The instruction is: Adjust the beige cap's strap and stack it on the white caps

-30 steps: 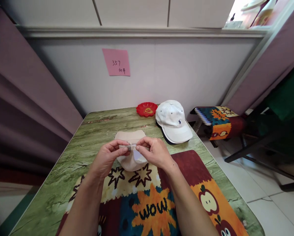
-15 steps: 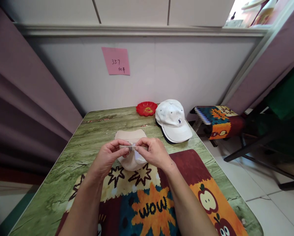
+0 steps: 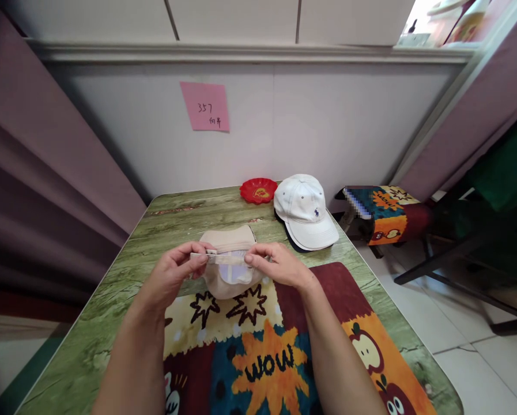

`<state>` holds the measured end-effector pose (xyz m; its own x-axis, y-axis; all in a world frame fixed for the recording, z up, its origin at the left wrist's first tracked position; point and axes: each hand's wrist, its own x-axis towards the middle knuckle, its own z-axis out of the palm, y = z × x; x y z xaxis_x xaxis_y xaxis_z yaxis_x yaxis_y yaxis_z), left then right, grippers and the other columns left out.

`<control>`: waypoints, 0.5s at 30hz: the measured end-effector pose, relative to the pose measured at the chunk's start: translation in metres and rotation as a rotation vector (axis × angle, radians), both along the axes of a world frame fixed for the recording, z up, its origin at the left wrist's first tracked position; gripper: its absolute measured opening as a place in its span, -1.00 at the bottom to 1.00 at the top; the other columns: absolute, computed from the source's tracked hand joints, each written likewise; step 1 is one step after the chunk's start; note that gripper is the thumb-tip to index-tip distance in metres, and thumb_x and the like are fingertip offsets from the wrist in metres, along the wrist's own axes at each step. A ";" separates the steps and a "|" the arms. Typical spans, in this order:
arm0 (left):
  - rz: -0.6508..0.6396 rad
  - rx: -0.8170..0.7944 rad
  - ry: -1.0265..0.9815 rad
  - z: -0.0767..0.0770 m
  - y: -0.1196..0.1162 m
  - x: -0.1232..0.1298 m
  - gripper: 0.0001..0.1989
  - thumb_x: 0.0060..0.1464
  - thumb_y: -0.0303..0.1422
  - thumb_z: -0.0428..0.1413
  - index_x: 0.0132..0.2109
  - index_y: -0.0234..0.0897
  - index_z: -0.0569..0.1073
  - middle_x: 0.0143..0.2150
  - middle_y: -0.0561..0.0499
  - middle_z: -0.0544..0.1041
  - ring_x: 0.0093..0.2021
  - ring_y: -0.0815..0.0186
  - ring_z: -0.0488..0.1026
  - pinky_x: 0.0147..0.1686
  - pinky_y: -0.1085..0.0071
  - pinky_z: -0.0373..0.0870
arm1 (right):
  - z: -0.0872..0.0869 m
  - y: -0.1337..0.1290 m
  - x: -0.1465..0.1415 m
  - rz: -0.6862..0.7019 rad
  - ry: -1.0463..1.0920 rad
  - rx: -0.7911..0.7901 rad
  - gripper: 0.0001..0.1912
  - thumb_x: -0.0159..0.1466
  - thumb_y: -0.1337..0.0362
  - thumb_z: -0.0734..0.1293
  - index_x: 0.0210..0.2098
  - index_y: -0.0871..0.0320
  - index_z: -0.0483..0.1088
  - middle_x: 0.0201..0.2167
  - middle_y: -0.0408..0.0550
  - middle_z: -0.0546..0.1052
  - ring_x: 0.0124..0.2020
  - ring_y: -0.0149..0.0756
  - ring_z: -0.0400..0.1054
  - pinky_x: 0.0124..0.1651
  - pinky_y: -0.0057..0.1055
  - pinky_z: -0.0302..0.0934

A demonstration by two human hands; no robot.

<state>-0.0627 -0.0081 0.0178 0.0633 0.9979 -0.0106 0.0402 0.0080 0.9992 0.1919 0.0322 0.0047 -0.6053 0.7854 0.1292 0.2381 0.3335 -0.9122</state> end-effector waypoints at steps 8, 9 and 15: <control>0.016 -0.094 -0.022 -0.006 0.002 -0.016 -0.71 -0.05 -0.20 0.34 -0.37 -0.31 0.47 -0.46 0.07 0.44 -0.60 0.49 0.29 -0.61 0.54 0.21 | -0.009 0.001 -0.013 -0.073 0.128 0.040 -0.75 0.36 0.13 0.25 -0.36 0.15 0.39 -0.40 -0.14 0.46 -0.36 -0.36 0.29 -0.25 -0.45 0.15; 0.009 -0.099 -0.019 -0.006 0.001 -0.016 -0.71 -0.05 -0.19 0.33 -0.36 -0.31 0.47 -0.46 0.07 0.45 -0.59 0.48 0.30 -0.61 0.54 0.23 | -0.009 0.000 -0.015 -0.074 0.149 0.040 -0.76 0.37 0.14 0.25 -0.35 0.15 0.39 -0.41 -0.15 0.45 -0.36 -0.36 0.29 -0.26 -0.45 0.15; -0.047 -0.097 0.002 -0.005 -0.001 -0.016 -0.72 -0.04 -0.22 0.34 -0.30 -0.31 0.46 -0.42 0.06 0.46 -0.55 0.45 0.35 -0.58 0.52 0.32 | -0.012 0.001 -0.018 -0.121 0.166 0.044 -0.76 0.34 0.13 0.28 -0.34 0.15 0.44 -0.44 -0.14 0.46 -0.38 -0.35 0.31 -0.29 -0.44 0.15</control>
